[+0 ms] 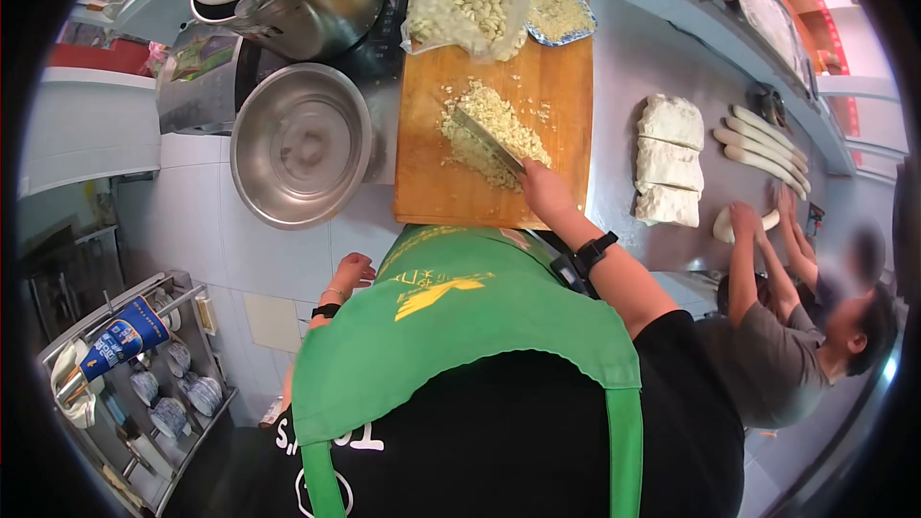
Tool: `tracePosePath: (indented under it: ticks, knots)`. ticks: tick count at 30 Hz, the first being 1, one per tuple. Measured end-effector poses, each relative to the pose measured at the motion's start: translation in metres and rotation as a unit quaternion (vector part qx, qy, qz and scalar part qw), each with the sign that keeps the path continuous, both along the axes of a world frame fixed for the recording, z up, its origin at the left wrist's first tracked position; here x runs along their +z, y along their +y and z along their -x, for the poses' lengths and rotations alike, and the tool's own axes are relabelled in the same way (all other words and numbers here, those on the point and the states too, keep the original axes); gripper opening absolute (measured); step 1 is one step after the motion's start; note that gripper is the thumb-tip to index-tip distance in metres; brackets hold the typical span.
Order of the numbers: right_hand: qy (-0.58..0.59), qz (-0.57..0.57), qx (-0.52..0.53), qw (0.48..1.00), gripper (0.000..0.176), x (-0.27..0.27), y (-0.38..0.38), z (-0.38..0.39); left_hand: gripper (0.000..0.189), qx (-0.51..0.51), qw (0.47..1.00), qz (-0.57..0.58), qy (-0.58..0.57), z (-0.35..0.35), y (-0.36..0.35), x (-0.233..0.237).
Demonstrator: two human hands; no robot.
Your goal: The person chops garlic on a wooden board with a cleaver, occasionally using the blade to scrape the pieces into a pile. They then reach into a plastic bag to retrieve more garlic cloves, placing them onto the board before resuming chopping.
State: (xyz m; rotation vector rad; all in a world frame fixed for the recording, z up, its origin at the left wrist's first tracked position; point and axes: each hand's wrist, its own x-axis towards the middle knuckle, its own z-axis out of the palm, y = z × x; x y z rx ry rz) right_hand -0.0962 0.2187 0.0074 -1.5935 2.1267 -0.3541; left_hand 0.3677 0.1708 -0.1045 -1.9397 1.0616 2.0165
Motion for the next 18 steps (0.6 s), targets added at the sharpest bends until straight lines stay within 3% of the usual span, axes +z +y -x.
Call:
tracePosePath:
  ticks: [3, 8, 13, 15, 18]
  knots:
    - [0.007, 0.001, 0.004, 1.0, 0.013, 0.026, 0.005, -0.01, 0.021, 0.008, 1.0, -0.005, 0.007, -0.011, 0.006, -0.002]
    - [0.002, -0.019, 0.009, 1.0, 0.013, 0.004, 0.017, -0.017, 0.019, 0.014, 1.0, -0.013, 0.018, -0.016, 0.006, -0.011]
    - [-0.002, -0.015, 0.014, 1.0, 0.015, 0.031, 0.013, -0.025, 0.018, 0.009, 1.0, -0.015, -0.005, -0.01, 0.002, 0.003]
    - [-0.018, -0.072, 0.021, 0.997, 0.015, 0.027, 0.016, -0.031, 0.019, 0.0, 1.0, -0.013, -0.002, -0.012, 0.005, 0.001]
    - [0.002, -0.021, 0.026, 0.999, 0.016, 0.011, 0.014, -0.029, 0.019, -0.009, 1.0, -0.002, 0.006, -0.012, -0.001, -0.001]
